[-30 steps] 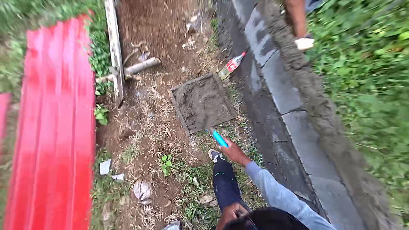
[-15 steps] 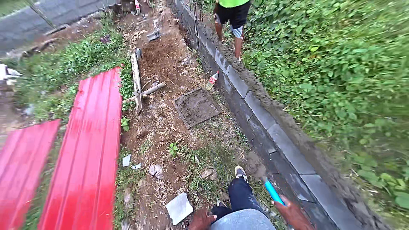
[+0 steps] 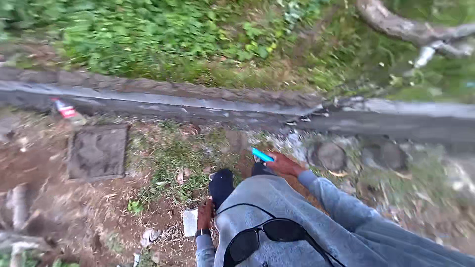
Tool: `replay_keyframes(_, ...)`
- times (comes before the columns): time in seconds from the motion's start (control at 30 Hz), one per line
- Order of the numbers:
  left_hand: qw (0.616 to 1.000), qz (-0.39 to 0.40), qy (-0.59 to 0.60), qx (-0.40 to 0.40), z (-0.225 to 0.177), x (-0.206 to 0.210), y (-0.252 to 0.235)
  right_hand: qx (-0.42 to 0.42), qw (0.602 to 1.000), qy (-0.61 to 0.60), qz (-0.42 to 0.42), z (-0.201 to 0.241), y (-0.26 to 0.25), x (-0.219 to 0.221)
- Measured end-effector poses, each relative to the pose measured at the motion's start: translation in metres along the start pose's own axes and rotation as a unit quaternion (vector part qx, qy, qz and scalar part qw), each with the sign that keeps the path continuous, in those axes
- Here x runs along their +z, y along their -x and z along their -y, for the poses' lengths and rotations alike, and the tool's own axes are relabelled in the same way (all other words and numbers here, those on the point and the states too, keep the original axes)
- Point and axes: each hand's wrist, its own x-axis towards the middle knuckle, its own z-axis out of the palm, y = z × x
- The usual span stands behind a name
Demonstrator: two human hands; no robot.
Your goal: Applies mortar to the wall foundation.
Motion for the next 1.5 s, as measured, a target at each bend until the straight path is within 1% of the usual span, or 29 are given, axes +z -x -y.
replay_keyframes(0.07,0.998,0.012,-0.066,0.007,-0.012,0.038,0.000,0.018,1.000,-0.003,-0.015,-0.046,0.021,-0.027)
replay_keyframes(0.13,0.993,0.024,-0.115,0.024,-0.034,0.077,0.001,0.038,0.999,-0.018,-0.031,-0.083,0.038,-0.060)
replay_keyframes(0.27,0.990,0.061,-0.123,0.034,-0.064,0.155,0.011,0.058,0.995,-0.033,-0.074,-0.153,0.069,-0.123)
replay_keyframes(0.37,0.988,0.086,-0.121,0.036,-0.071,0.206,0.009,0.077,0.991,-0.020,-0.112,-0.192,0.079,-0.173)
replay_keyframes(0.43,0.981,0.105,-0.158,0.036,-0.072,0.232,0.008,0.085,0.988,-0.016,-0.130,-0.216,0.081,-0.202)
replay_keyframes(0.5,0.974,0.120,-0.190,0.044,-0.074,0.253,0.008,0.083,0.985,-0.009,-0.151,-0.230,0.081,-0.232)
replay_keyframes(0.6,0.972,0.125,-0.198,0.038,-0.083,0.276,0.011,0.093,0.977,0.027,-0.187,-0.234,0.078,-0.277)
replay_keyframes(0.7,0.973,0.122,-0.193,0.025,-0.093,0.289,0.014,0.113,0.965,0.112,-0.208,-0.238,0.066,-0.318)
replay_keyframes(0.77,0.975,0.115,-0.190,0.022,-0.100,0.294,0.011,0.152,0.950,0.164,-0.220,-0.231,0.057,-0.334)
replay_keyframes(0.83,0.974,0.111,-0.197,0.025,-0.107,0.297,0.007,0.191,0.932,0.195,-0.237,-0.212,0.045,-0.334)
replay_keyframes(0.9,0.971,0.114,-0.206,0.033,-0.116,0.301,0.003,0.200,0.918,0.227,-0.258,-0.205,0.027,-0.320)
replay_keyframes(0.97,0.971,0.114,-0.205,0.038,-0.125,0.304,-0.002,0.185,0.906,0.267,-0.271,-0.214,0.008,-0.305)
replay_keyframes(1.03,0.972,0.113,-0.202,0.043,-0.135,0.304,-0.006,0.159,0.904,0.286,-0.277,-0.225,-0.002,-0.293)
replay_keyframes(1.17,0.975,0.117,-0.186,0.038,-0.150,0.307,-0.012,0.146,0.903,0.286,-0.285,-0.231,-0.009,-0.279)
replay_keyframes(1.4,0.955,0.166,-0.243,0.044,-0.184,0.313,-0.033,0.133,0.899,0.275,-0.315,-0.192,-0.026,-0.258)
replay_keyframes(1.5,0.940,0.190,-0.279,0.052,-0.203,0.310,-0.050,0.138,0.900,0.235,-0.339,-0.181,-0.018,-0.242)
